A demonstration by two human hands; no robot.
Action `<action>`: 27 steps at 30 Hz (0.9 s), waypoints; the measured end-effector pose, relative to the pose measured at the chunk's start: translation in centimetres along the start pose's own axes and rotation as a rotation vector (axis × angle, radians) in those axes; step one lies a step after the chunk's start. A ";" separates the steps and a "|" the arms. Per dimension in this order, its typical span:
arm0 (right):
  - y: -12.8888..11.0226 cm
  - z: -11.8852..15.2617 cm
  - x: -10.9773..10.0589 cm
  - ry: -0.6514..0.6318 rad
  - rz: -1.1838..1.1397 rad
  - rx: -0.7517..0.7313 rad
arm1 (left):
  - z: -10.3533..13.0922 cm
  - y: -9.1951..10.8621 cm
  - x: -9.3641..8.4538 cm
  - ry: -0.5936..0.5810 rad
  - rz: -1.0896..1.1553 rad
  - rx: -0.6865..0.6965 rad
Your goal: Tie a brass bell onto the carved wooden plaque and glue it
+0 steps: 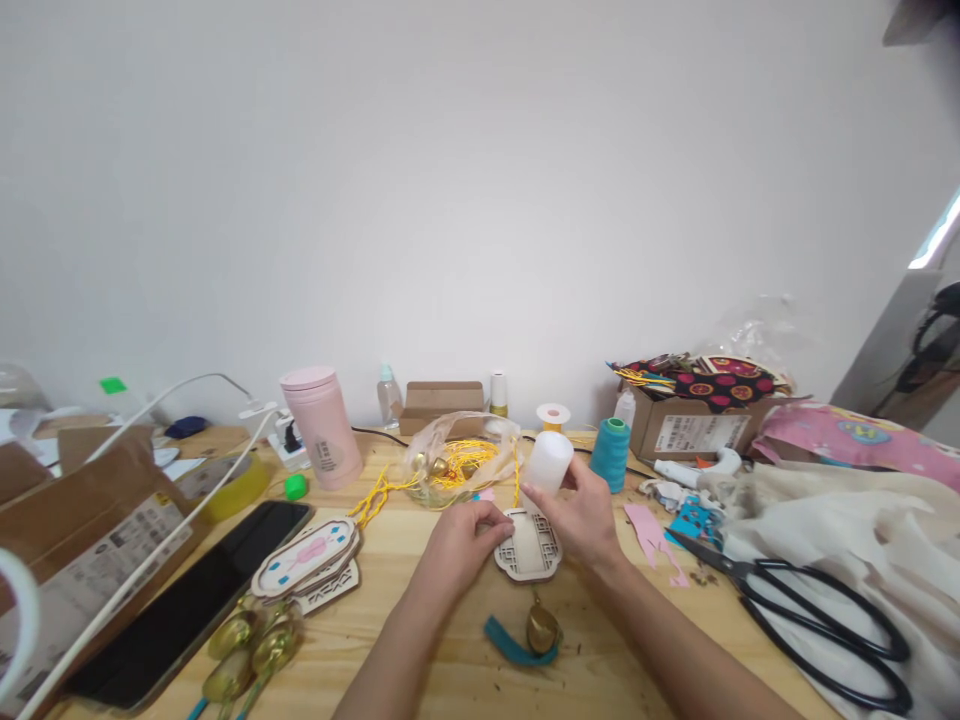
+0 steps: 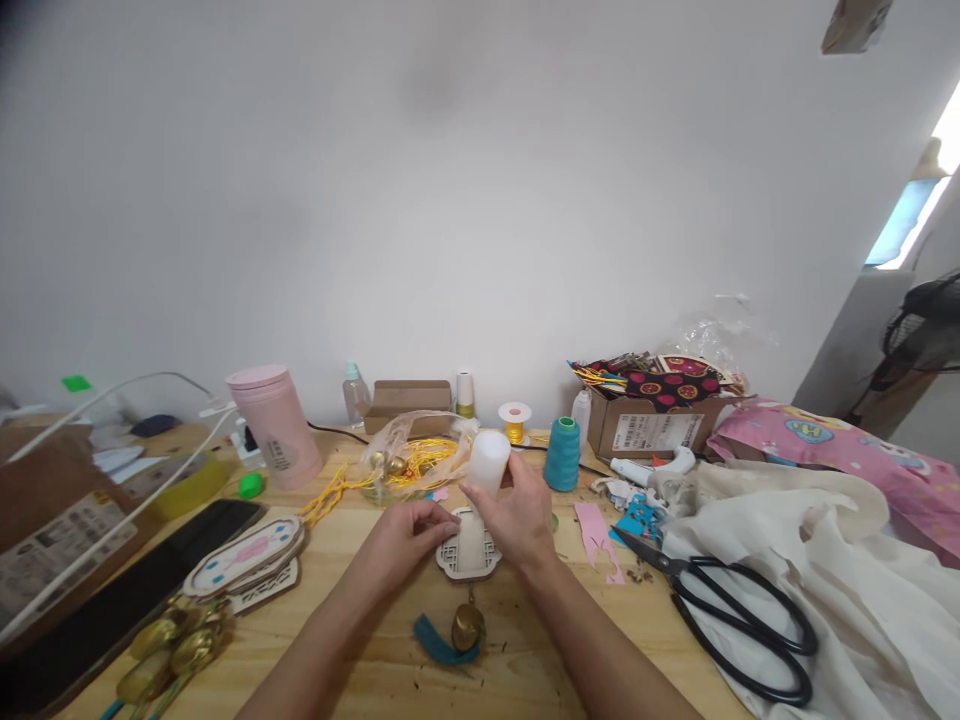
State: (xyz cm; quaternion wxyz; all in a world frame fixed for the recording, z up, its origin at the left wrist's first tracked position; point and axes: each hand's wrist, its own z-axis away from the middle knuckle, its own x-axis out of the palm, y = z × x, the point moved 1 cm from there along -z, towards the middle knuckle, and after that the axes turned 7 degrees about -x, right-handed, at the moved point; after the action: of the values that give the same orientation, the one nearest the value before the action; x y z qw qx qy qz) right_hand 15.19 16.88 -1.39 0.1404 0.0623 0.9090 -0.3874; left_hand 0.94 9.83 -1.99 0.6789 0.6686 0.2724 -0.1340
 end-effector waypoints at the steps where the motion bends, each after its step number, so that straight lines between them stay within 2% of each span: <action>1: 0.0 0.0 0.0 -0.011 0.010 -0.001 | -0.1 0.0 0.0 0.002 -0.001 -0.001; 5: -0.2 -0.1 -0.2 -0.003 0.039 0.014 | -0.1 -0.2 0.0 0.006 -0.004 0.000; 8: -0.2 -0.4 -0.6 0.117 -0.040 0.066 | 0.0 0.0 0.1 0.021 -0.023 -0.001; 12: 0.1 -0.7 -0.8 0.250 -0.175 0.163 | -0.1 0.6 0.6 0.141 -0.062 0.059; 17: 0.4 -0.5 -0.5 0.281 -0.250 0.198 | -0.8 0.9 1.7 0.176 -0.157 0.209; 24: 0.5 -0.4 -0.4 0.278 -0.276 0.195 | -1.6 0.5 2.7 0.152 -0.253 0.240; 27: 0.5 -0.5 -0.5 0.291 -0.292 0.203 | -1.7 0.5 2.6 0.101 -0.240 0.227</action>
State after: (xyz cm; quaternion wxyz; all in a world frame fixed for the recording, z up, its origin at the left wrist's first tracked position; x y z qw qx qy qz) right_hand 15.69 17.61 -1.28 -0.0565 -0.0007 0.8755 -0.4798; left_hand 3.05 12.02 -2.91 0.5637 0.7094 0.3673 -0.2101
